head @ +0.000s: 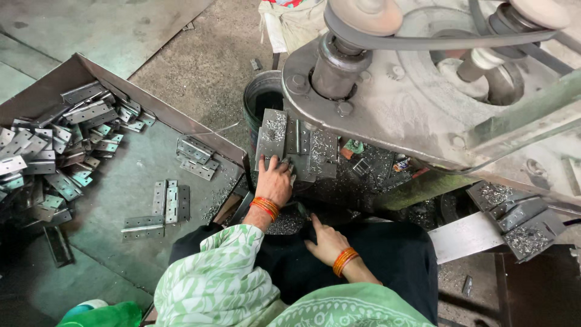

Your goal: The person operates a manual press machine to process small metal brackets. They pick up brackets from a pile, place them into the machine's die, and pull a lever to activate the press. After processing, the person removes the bracket and places it into a collection bin. The task is performed repeatedly in a continuous loop.

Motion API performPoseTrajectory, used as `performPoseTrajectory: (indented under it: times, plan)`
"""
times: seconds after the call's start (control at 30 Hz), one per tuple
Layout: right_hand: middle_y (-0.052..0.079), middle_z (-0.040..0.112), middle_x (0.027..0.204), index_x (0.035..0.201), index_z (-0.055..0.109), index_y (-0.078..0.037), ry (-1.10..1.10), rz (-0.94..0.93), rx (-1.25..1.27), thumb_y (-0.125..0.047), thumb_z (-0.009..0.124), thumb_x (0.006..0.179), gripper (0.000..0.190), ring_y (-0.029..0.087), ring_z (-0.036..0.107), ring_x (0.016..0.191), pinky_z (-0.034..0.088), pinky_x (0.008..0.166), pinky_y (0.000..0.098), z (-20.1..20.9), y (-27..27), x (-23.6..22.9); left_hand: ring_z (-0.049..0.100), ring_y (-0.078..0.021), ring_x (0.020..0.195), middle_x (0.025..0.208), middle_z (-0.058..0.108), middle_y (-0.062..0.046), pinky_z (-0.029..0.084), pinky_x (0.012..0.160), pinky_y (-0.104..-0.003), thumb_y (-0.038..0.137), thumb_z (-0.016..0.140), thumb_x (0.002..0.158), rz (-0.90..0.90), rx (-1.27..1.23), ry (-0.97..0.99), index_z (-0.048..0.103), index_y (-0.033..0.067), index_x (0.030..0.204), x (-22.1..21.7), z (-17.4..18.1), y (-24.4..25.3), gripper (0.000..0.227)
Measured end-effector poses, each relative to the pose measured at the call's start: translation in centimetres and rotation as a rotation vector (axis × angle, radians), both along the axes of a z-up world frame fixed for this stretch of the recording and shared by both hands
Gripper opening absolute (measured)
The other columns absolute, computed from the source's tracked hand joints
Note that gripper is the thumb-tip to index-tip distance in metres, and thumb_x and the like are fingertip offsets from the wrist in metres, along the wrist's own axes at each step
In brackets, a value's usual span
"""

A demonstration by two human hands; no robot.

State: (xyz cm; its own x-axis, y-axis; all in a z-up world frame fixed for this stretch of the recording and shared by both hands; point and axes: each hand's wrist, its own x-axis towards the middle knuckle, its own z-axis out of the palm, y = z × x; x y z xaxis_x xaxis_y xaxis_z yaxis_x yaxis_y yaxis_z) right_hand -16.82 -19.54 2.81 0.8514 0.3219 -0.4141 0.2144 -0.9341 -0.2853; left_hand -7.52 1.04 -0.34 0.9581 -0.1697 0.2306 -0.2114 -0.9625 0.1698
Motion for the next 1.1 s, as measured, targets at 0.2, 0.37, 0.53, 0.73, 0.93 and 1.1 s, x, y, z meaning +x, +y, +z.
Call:
performPoseTrajectory:
  times: [0.2,0.37,0.53,0.73,0.93,1.1]
  plan:
    - [0.024,0.065,0.122,0.158,0.025,-0.009,0.020,0.003,-0.055,-0.040,0.070,0.086,0.090,0.044,0.067,0.106,0.056,0.092,0.0505,0.2,0.1,-0.2,0.035,-0.0340,0.143,0.139,0.059,-0.005,0.022,0.117,-0.067,0.026,0.059,0.091,0.021,-0.054,-0.069,0.066,0.0113,0.133,0.8,0.5,-0.1,0.045]
    - [0.025,0.066,0.120,0.158,0.027,-0.007,0.021,0.012,-0.039,-0.042,0.069,0.088,0.088,0.044,0.067,0.106,0.056,0.092,0.0506,1.2,0.3,0.1,0.031,-0.0357,0.147,0.146,0.055,-0.004,0.017,0.117,-0.069,0.024,0.062,0.085,0.083,-0.027,-0.088,0.064,0.0103,0.134,4.5,0.2,-0.6,0.051]
    - [0.026,0.065,0.120,0.157,0.028,-0.006,0.043,0.014,-0.041,-0.043,0.069,0.090,0.088,0.045,0.067,0.107,0.055,0.093,0.0513,2.0,0.6,0.5,0.033,-0.0348,0.144,0.145,0.055,-0.005,0.017,0.118,-0.068,0.028,0.065,0.081,0.076,-0.012,-0.036,0.061,0.0078,0.137,4.6,0.6,-0.8,0.060]
    - [0.027,0.066,0.119,0.157,0.027,-0.004,0.067,0.017,-0.059,-0.043,0.068,0.090,0.087,0.044,0.068,0.106,0.056,0.092,0.0506,3.2,1.1,0.9,0.038,-0.0333,0.139,0.143,0.057,-0.007,0.021,0.118,-0.063,0.031,0.070,0.076,0.006,0.010,0.004,0.062,0.0067,0.134,1.1,1.2,-0.4,0.063]
    - [0.025,0.069,0.116,0.158,0.026,-0.004,0.101,0.015,-0.082,-0.041,0.066,0.090,0.088,0.042,0.070,0.104,0.058,0.091,0.0483,4.1,1.5,0.8,0.044,-0.0309,0.132,0.134,0.062,-0.009,0.028,0.117,-0.060,0.023,0.065,0.084,-0.111,0.177,-0.190,0.068,0.0073,0.125,-2.9,-0.8,0.0,0.044]
    - [0.025,0.068,0.116,0.157,0.028,-0.004,0.042,0.023,-0.066,-0.041,0.067,0.090,0.086,0.042,0.069,0.105,0.057,0.092,0.0489,3.7,1.3,0.6,0.045,-0.0323,0.131,0.127,0.064,-0.010,0.031,0.115,-0.061,0.018,0.062,0.085,-0.060,0.222,-0.195,0.070,0.0053,0.120,-3.0,-1.5,-0.3,0.038]
